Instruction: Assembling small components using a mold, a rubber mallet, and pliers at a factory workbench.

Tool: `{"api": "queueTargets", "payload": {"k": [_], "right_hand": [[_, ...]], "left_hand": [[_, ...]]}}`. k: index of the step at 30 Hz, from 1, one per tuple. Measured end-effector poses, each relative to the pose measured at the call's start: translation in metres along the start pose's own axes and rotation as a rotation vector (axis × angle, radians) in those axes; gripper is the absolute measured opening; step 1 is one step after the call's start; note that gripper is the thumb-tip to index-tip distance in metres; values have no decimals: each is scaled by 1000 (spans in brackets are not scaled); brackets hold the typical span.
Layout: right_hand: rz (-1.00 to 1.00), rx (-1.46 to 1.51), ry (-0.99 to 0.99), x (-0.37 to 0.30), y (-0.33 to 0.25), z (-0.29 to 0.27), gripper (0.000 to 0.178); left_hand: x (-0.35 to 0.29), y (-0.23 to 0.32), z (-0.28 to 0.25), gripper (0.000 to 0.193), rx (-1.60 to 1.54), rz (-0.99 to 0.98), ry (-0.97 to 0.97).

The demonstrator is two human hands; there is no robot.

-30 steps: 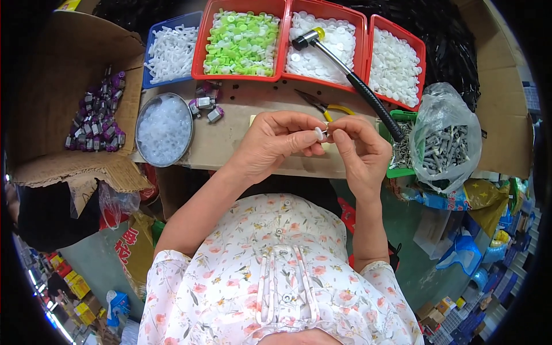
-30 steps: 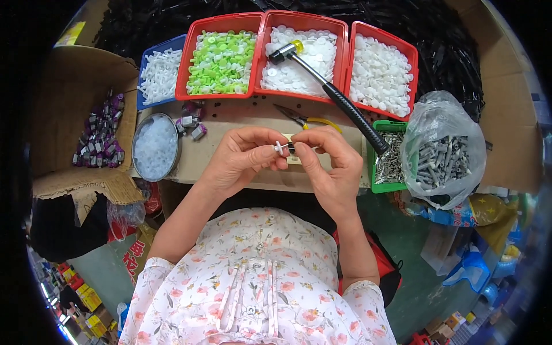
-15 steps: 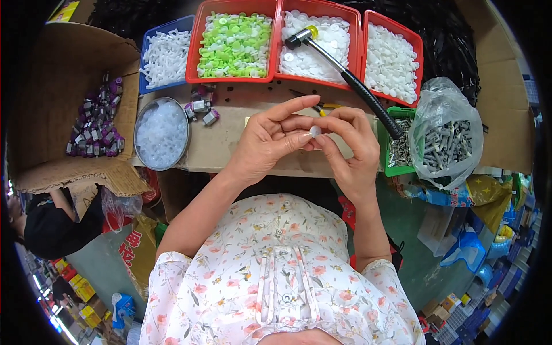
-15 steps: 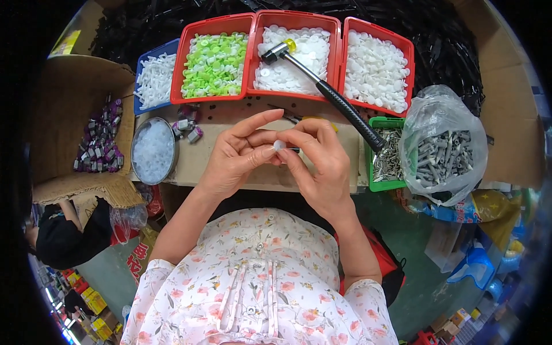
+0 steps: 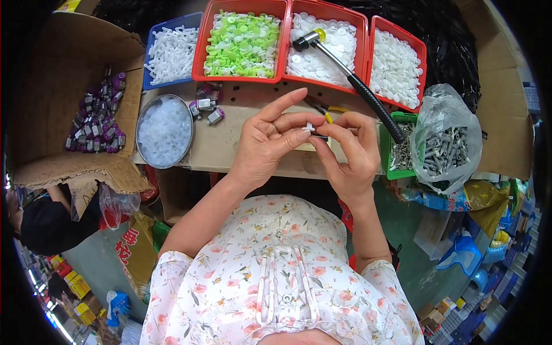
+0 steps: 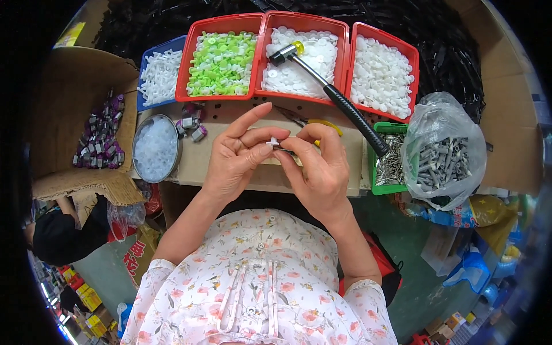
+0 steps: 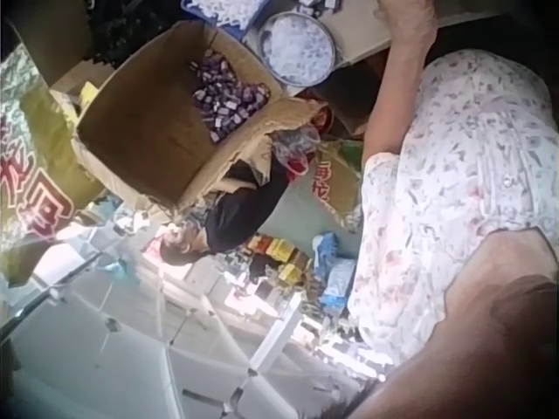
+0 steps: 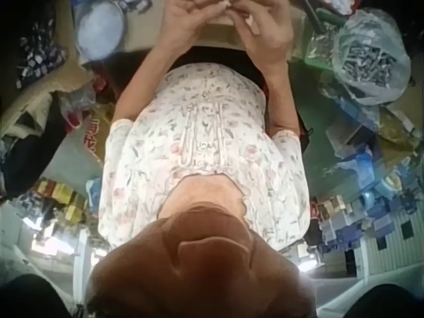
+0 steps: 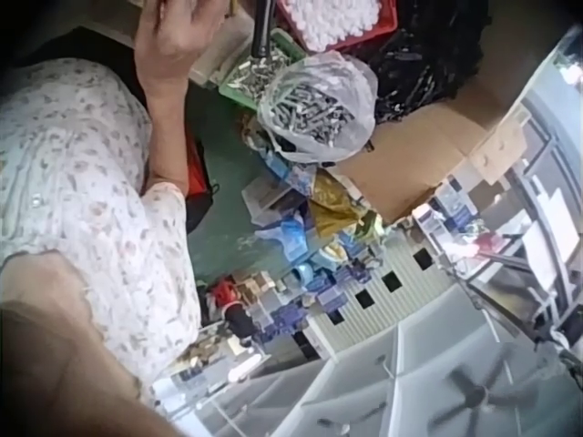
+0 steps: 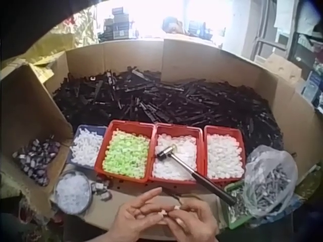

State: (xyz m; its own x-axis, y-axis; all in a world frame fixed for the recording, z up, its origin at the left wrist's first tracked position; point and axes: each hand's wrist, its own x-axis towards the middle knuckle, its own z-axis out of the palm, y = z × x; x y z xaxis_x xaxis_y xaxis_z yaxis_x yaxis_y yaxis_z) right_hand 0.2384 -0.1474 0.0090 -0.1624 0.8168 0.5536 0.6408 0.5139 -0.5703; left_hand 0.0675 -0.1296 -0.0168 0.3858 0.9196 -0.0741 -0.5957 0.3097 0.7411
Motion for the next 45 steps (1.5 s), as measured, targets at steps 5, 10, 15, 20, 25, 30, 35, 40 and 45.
{"api": "queueTargets", "payload": {"k": [5, 10, 15, 20, 25, 30, 35, 40, 45], "right_hand": [[1, 84, 14, -1, 2, 2, 25], [-3, 81, 14, 0, 4, 0, 25], [-49, 7, -42, 2, 5, -6, 21], [-105, -18, -119, 8, 3, -9, 20], [-40, 84, -92, 6, 6, -5, 20], [106, 275, -69, 2, 6, 4, 21], [93, 296, -78, 4, 2, 4, 21], [88, 277, -82, 3, 3, 5, 21], [74, 276, -87, -1, 3, 5, 20]], "left_hand": [[-3, -3, 5, 60, 90, 25, 15], [-3, -5, 7, 61, 44, 14, 16], [-3, -4, 1, 52, 182, 104, -10], [-4, 7, -4, 30, 953, 337, -56], [-6, 6, -4, 31, 906, 340, -23], [-8, 5, -6, 31, 732, 267, 7], [-9, 3, -9, 32, 713, 269, -3], [-10, 2, -10, 32, 736, 245, 8], [-12, 2, -7, 34, 738, 219, 21]]}}
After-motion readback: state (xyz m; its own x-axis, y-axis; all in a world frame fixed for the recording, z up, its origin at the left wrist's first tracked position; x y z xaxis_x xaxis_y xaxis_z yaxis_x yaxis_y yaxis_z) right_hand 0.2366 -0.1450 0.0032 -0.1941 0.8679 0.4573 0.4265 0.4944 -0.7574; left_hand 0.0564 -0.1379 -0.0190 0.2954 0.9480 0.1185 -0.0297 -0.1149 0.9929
